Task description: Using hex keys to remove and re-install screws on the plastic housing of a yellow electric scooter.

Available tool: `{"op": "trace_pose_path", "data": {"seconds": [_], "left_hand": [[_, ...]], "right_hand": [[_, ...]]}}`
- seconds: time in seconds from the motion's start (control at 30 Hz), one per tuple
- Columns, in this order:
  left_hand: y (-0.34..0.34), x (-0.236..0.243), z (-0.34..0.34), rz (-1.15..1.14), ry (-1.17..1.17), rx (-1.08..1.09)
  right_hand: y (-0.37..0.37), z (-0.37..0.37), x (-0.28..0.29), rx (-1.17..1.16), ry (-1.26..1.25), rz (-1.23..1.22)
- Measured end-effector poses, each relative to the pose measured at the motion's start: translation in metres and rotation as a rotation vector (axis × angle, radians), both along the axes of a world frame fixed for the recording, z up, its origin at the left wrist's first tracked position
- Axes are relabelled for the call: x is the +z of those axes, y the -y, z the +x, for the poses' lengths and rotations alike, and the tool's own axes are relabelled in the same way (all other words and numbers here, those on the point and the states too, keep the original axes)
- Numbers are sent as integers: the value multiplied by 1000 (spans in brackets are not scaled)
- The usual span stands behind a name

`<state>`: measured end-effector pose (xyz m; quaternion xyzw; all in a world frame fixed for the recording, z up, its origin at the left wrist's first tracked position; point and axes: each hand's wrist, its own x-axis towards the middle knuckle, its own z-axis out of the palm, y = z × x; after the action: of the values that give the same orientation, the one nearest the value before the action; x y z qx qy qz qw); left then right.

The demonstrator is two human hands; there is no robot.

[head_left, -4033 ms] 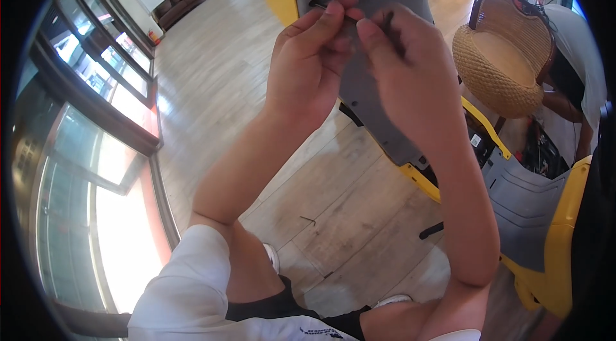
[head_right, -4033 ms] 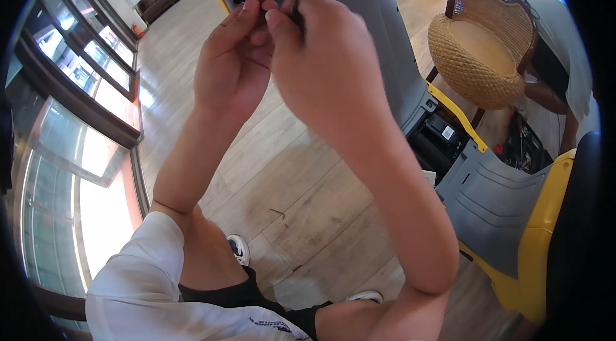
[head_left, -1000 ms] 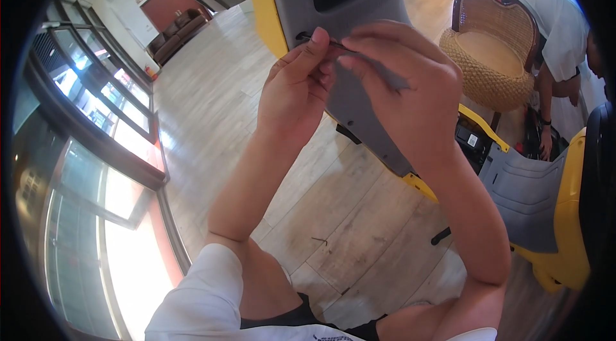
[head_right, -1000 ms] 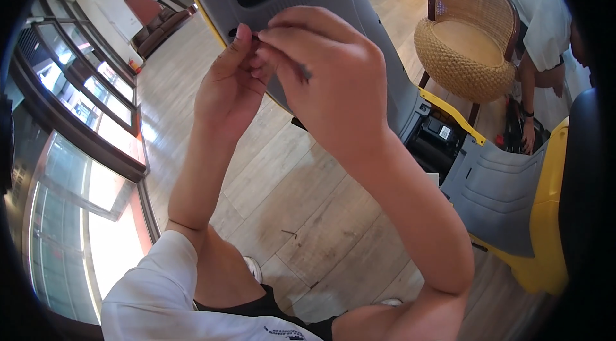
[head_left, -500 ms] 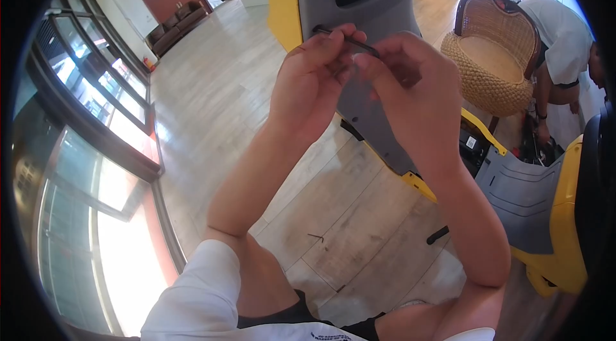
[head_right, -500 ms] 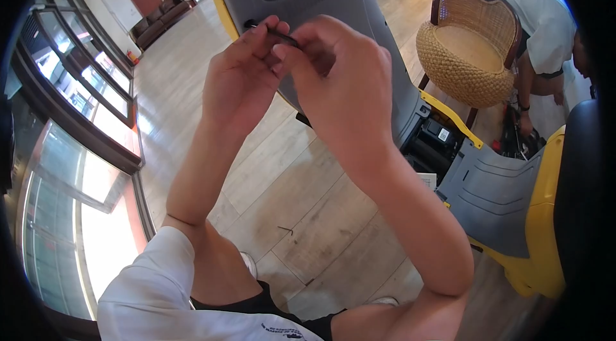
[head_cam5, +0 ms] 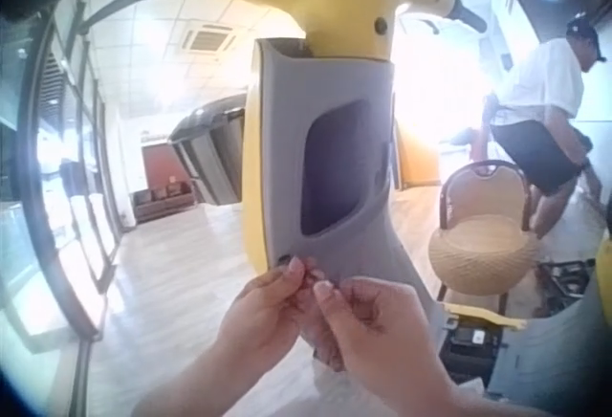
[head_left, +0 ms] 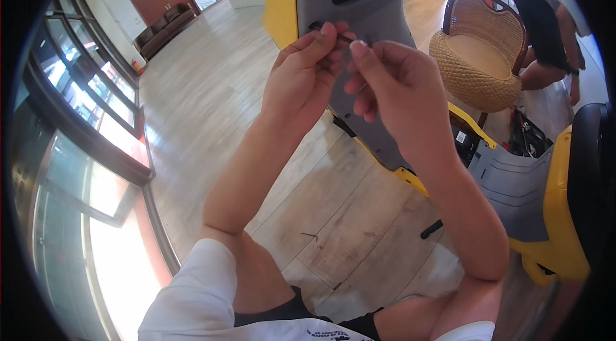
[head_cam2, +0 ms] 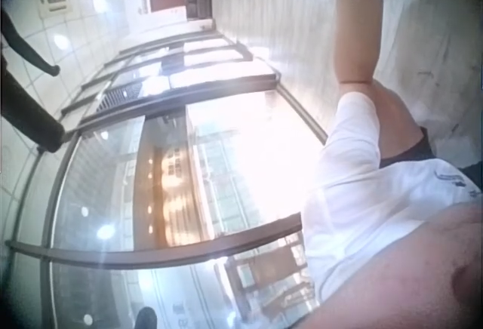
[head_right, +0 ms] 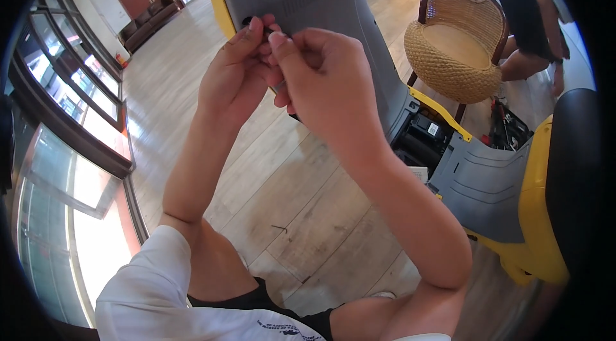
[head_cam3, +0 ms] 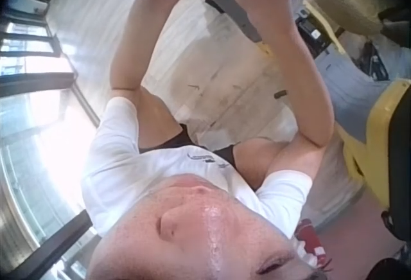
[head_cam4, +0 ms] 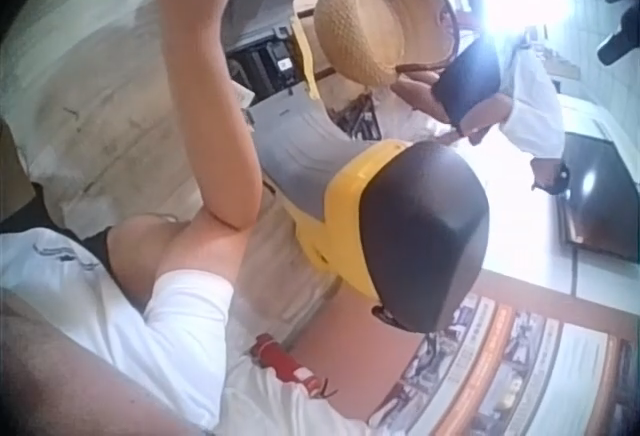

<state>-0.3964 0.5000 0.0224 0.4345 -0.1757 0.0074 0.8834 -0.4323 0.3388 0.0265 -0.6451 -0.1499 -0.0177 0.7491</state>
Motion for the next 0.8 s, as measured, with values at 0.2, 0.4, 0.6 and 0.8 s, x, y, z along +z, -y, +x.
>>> {"op": "trace_pose_path", "data": {"seconds": [0.2,0.4,0.6,0.8], "left_hand": [[-1,3,-5,-71,51,-100],[4,7,-14,-49,-10,-77],[-3,-1,-6,25,-33,-41],[-19,-5,2,154,-46,90]], "right_hand": [[1,3,-2,-661,1177,-749],[-6,-5,-6,22,301,11],[9,17,-16,-659,1186,-741],[3,16,-16,-536,999,-465]]}}
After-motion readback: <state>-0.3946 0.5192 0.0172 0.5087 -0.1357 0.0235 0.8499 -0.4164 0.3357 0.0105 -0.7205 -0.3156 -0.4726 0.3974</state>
